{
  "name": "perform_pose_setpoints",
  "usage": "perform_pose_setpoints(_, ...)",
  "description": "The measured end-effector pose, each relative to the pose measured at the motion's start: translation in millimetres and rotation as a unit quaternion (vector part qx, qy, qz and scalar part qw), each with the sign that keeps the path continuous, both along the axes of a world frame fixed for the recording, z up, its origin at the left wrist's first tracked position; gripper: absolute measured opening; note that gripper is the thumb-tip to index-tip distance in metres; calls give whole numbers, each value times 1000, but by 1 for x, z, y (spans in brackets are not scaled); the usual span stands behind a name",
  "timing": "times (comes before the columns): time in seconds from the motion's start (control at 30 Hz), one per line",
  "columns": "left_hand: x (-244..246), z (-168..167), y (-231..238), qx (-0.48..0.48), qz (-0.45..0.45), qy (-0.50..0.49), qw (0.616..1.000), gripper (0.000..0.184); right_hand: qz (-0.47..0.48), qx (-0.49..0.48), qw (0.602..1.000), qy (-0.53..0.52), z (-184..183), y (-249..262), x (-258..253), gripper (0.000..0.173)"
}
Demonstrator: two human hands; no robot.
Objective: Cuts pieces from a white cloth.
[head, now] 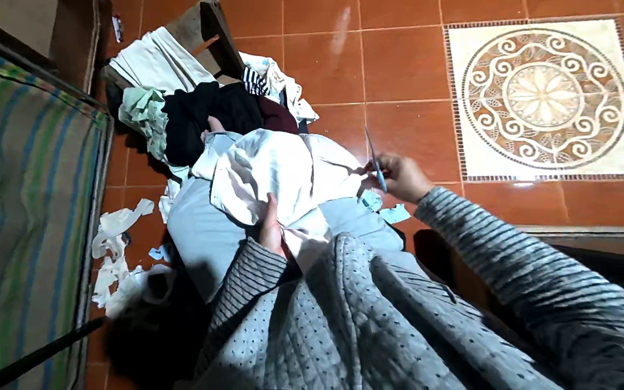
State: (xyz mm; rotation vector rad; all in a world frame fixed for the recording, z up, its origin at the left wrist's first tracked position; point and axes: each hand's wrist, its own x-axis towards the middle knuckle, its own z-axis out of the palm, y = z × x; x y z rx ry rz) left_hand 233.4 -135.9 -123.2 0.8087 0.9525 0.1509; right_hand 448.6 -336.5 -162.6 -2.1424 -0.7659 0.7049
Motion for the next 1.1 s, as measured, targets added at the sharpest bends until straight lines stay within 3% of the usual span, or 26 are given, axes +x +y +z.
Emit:
perform_pose_setpoints(0.17, -1, -6, 2, -49, -23, -36, 998, 31, -17, 2, 999, 40, 11, -24, -27, 31)
perform_pose_setpoints(0.23, 0, -6, 1, -33, -18, -33, 999, 35, 7, 16, 991, 132, 34, -33, -36, 32)
perform_pose_setpoints(0.3, 1, -2, -1, -20, -6, -32, 999, 37, 71, 9, 950, 303, 57, -42, -47, 50)
perform_pose_setpoints(0.37, 1, 0, -2, -6, 7, -43, 999, 40, 151, -28, 876, 458, 66, -46, -55, 65)
perform_pose_setpoints(0.43, 0, 0, -2, 1, 14, -57, 998, 43, 197, -72, 833, 513, 66, -43, -62, 61)
perform_pose_setpoints(0.6, -2, 1, -1, -22, 27, -82, 996, 43, 187, -94, 823, 528, 70, -20, -68, 58)
perform_pose_setpoints(0.9, -6, 10, -2, -34, 33, -117, 992, 34, 137, 9, 803, 580, 65, 13, -84, 43)
perform_pose_setpoints(1.1, -12, 8, 0, -63, 47, -149, 986, 18, 139, 64, 794, 589, 55, 14, -92, 55)
